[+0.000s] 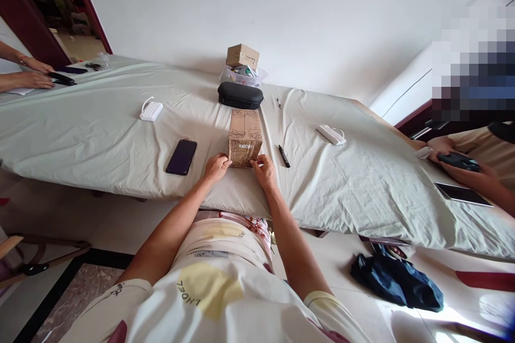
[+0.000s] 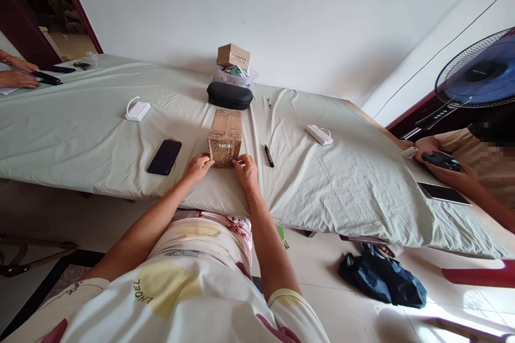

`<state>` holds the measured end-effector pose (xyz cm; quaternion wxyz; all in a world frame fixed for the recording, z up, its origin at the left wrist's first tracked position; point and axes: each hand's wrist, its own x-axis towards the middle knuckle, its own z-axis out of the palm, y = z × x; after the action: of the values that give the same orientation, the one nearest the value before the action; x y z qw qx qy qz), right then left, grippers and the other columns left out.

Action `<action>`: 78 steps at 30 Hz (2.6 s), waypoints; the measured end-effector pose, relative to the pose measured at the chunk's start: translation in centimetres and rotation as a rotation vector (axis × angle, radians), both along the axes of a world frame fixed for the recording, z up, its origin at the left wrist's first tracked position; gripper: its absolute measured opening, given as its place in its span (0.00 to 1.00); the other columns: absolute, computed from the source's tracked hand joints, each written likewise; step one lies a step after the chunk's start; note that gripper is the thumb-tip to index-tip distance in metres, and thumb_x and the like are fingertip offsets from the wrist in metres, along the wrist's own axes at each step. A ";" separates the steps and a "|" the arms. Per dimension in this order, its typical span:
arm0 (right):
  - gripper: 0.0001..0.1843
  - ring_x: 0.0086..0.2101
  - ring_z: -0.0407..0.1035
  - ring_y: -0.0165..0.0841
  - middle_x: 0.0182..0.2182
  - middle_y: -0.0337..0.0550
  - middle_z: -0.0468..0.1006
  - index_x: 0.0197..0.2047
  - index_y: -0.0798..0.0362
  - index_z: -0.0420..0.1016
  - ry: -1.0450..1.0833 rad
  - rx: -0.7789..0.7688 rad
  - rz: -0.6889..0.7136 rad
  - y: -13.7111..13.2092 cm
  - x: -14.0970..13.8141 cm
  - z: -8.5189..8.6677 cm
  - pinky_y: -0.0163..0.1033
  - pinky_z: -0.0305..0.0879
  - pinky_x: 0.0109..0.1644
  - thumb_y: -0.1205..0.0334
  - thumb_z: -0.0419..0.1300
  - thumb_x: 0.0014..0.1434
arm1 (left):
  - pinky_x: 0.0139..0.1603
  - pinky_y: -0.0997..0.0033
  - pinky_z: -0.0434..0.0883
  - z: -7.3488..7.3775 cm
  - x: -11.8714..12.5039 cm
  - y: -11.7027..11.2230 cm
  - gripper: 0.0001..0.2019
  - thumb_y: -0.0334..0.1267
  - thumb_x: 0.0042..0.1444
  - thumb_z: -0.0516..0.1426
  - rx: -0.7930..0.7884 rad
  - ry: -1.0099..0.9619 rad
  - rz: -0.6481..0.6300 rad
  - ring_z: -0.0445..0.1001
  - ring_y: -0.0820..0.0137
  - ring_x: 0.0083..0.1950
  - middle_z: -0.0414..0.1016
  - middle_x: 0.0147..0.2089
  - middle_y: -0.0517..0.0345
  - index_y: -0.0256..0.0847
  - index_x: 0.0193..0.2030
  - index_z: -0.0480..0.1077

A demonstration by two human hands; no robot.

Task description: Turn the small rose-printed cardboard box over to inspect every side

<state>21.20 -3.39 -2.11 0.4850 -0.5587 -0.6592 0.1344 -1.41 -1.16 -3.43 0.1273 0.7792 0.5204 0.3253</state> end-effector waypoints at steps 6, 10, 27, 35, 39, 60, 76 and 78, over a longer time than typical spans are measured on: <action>0.22 0.36 0.74 0.37 0.43 0.48 0.79 0.47 0.49 0.71 0.024 -0.077 0.017 0.3 0.1 -0.8 0.43 0.72 0.41 0.40 0.57 0.62 | 0.47 0.71 0.69 0.3 -0.1 -0.3 0.14 0.38 0.68 0.52 0.018 -0.041 0.007 0.73 0.66 0.43 0.76 0.42 0.55 0.42 0.30 0.69; 0.23 0.38 0.76 0.38 0.44 0.50 0.80 0.49 0.50 0.71 0.007 -0.094 0.028 0.2 0.1 -0.8 0.44 0.72 0.43 0.40 0.58 0.63 | 0.46 0.70 0.69 0.6 0.0 -0.5 0.14 0.38 0.67 0.51 0.008 -0.051 0.021 0.72 0.66 0.42 0.75 0.41 0.54 0.42 0.29 0.66; 0.22 0.27 0.65 0.31 0.27 0.35 0.72 0.48 0.51 0.70 0.199 0.041 0.012 -0.5 -0.8 0.5 0.37 0.63 0.35 0.42 0.58 0.62 | 0.49 0.70 0.72 1.2 0.1 -1.0 0.14 0.41 0.69 0.54 -0.043 -0.102 -0.069 0.78 0.65 0.45 0.82 0.41 0.56 0.42 0.36 0.77; 0.17 0.31 0.67 0.35 0.33 0.43 0.76 0.42 0.50 0.72 0.110 0.222 -0.094 -0.8 -0.2 1.3 0.42 0.68 0.40 0.46 0.54 0.65 | 0.58 0.57 0.73 1.6 0.3 -1.5 0.15 0.48 0.68 0.58 0.007 -0.165 0.018 0.79 0.55 0.53 0.82 0.47 0.46 0.40 0.42 0.79; 0.18 0.32 0.67 0.36 0.32 0.43 0.74 0.41 0.50 0.72 0.097 0.306 -0.156 -1.3 0.2 1.6 0.44 0.68 0.42 0.43 0.55 0.66 | 0.58 0.62 0.74 1.4 -0.1 -1.6 0.21 0.51 0.69 0.54 0.089 -0.543 0.191 0.76 0.59 0.58 0.77 0.56 0.44 0.39 0.61 0.68; 0.38 0.33 0.66 0.34 0.38 0.41 0.71 0.71 0.46 0.63 0.015 0.117 0.149 -0.9 -0.7 0.4 0.43 0.71 0.45 0.40 0.62 0.63 | 0.64 0.59 0.73 0.1 -0.4 -1.0 0.34 0.66 0.67 0.49 0.176 -0.661 0.081 0.73 0.57 0.64 0.71 0.64 0.41 0.41 0.66 0.62; 0.36 0.31 0.64 0.35 0.33 0.39 0.70 0.69 0.48 0.67 -0.006 0.195 0.153 -0.5 -0.4 0.6 0.44 0.72 0.40 0.43 0.65 0.62 | 0.60 0.64 0.74 0.9 -0.4 -1.0 0.31 0.63 0.70 0.45 0.145 -0.630 0.129 0.76 0.61 0.59 0.74 0.60 0.42 0.39 0.65 0.64; 0.35 0.30 0.65 0.34 0.33 0.39 0.70 0.68 0.48 0.67 -0.002 0.220 0.167 -0.5 -0.3 0.7 0.43 0.71 0.39 0.44 0.65 0.62 | 0.67 0.61 0.70 0.9 -0.4 -1.1 0.34 0.65 0.70 0.45 0.204 -0.604 0.111 0.71 0.59 0.66 0.70 0.65 0.41 0.40 0.69 0.60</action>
<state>20.86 -3.93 -1.41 0.5299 -0.4453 -0.7147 0.1006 -1.77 -2.24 -2.51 0.1791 0.6264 0.4655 0.5990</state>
